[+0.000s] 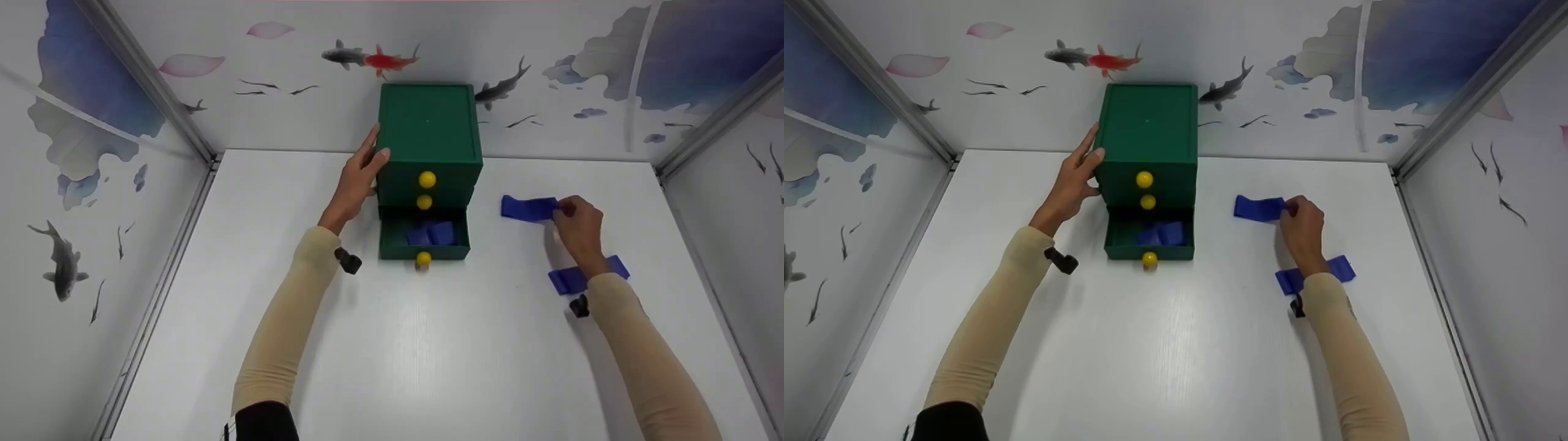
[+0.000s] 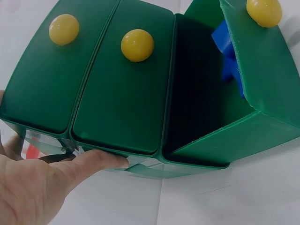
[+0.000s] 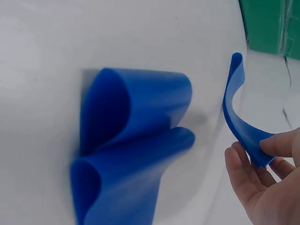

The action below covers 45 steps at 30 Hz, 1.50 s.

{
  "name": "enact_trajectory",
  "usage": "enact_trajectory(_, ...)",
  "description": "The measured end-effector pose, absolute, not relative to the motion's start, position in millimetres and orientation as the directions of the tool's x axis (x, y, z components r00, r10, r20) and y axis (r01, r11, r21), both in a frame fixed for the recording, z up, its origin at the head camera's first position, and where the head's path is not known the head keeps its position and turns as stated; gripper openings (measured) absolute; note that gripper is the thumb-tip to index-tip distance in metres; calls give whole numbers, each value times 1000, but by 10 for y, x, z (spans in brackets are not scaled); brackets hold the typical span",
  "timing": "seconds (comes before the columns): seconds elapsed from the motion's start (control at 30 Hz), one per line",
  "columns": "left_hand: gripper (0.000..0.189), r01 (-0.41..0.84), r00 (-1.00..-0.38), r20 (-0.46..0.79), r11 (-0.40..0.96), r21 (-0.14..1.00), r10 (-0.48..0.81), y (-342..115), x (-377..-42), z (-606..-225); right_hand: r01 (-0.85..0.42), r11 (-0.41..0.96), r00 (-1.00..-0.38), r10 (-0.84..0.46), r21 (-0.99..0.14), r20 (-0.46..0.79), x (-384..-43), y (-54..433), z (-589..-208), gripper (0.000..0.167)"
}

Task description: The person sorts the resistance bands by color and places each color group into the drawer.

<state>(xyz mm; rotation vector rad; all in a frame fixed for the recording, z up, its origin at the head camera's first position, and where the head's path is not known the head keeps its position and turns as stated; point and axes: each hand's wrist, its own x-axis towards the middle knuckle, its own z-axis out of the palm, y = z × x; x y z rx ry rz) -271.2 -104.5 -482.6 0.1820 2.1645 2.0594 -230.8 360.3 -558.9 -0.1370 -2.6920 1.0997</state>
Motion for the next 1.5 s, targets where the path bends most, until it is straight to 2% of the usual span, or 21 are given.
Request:
enact_trajectory(0.33,67,-24,-981,-33,47,999,192,-1035,-2721,-4813,-95,727,-964,103,-680,244,-2159,3483,-5399,23)
enact_trajectory(0.87,68,-10,-980,-22,59,998,200,-1034,-2728,-4799,-312,707,-897,2,-635,443,-1867,3276,-4899,17)
enact_trajectory(1.5,69,-15,-981,-30,79,997,194,-1055,-2726,-4831,-421,671,-871,-113,-610,477,-1648,2742,-4547,19)
